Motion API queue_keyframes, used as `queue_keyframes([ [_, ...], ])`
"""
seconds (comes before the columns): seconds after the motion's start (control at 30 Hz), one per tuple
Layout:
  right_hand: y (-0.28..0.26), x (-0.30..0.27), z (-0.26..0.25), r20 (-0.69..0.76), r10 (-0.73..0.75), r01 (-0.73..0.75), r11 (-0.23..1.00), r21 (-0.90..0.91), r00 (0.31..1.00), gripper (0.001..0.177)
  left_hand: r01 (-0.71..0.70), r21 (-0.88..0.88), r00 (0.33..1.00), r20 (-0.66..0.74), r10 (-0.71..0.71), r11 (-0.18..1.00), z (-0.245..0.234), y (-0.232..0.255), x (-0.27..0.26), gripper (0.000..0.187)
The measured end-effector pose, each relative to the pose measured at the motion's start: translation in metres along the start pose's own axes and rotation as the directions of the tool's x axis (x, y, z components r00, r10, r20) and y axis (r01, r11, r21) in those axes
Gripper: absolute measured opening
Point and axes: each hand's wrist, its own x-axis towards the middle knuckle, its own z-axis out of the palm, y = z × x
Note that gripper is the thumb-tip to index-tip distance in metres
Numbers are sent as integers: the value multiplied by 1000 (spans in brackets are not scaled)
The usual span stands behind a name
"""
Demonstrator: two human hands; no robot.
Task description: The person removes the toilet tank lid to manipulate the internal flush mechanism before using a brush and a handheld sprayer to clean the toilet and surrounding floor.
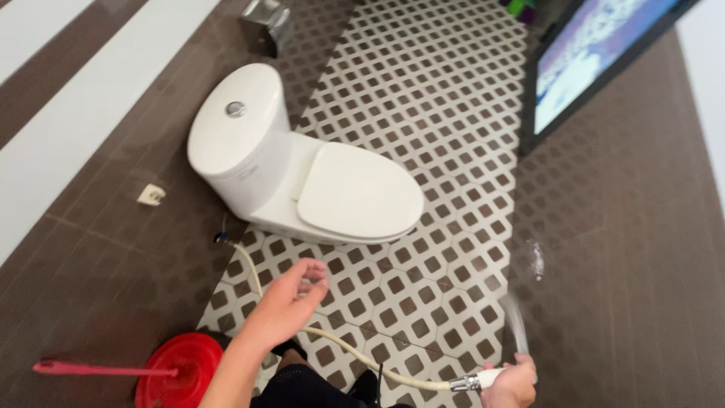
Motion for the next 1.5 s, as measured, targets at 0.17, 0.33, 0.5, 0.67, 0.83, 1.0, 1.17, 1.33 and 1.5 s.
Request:
queue_keyframes([
  [0.17, -1, 14, -14, 218, -28, 43, 997, -64, 976, 29, -74, -3, 997, -30, 74, 997, 10, 29, 3, 34],
  [0.33, -23, 19, -22, 93, -62, 64, 998, -23, 994, 36, -69, -24, 997, -29, 68, 997, 16, 49, 0, 32],
  [0.5, -17, 16, -14, 279, -15, 43, 994, -96, 960, 32, -82, -29, 996, -23, 81, 996, 23, 52, -3, 31],
  [0.67, -8, 10, -3, 404, 71, 6, 982, -186, 912, 38, -44, -36, 998, -35, 43, 998, 23, 50, -9, 31],
  [0.83, -18, 3, -4, 306, 28, 13, 992, -128, 952, 35, 6, -4, 998, -68, -6, 1000, 16, 48, -19, 32],
  [1.0, 5, -12, 5, 452, 64, 67, 961, -267, 890, 35, -12, 5, 998, -66, 12, 1000, 15, 44, -22, 32],
  [1.17, -23, -8, 3, 308, 22, 27, 988, -152, 951, 33, -11, -18, 999, -48, 10, 1000, 13, 41, -20, 31],
  [1.33, -30, 5, -1, 362, 71, 13, 974, -224, 930, 34, 25, -34, 1000, -12, -25, 999, 14, 41, -15, 31],
  [1.5, -42, 13, 14, 434, 71, 0, 987, -161, 898, 34, -2, -51, 1000, -7, 2, 999, 21, 37, -11, 34],
])
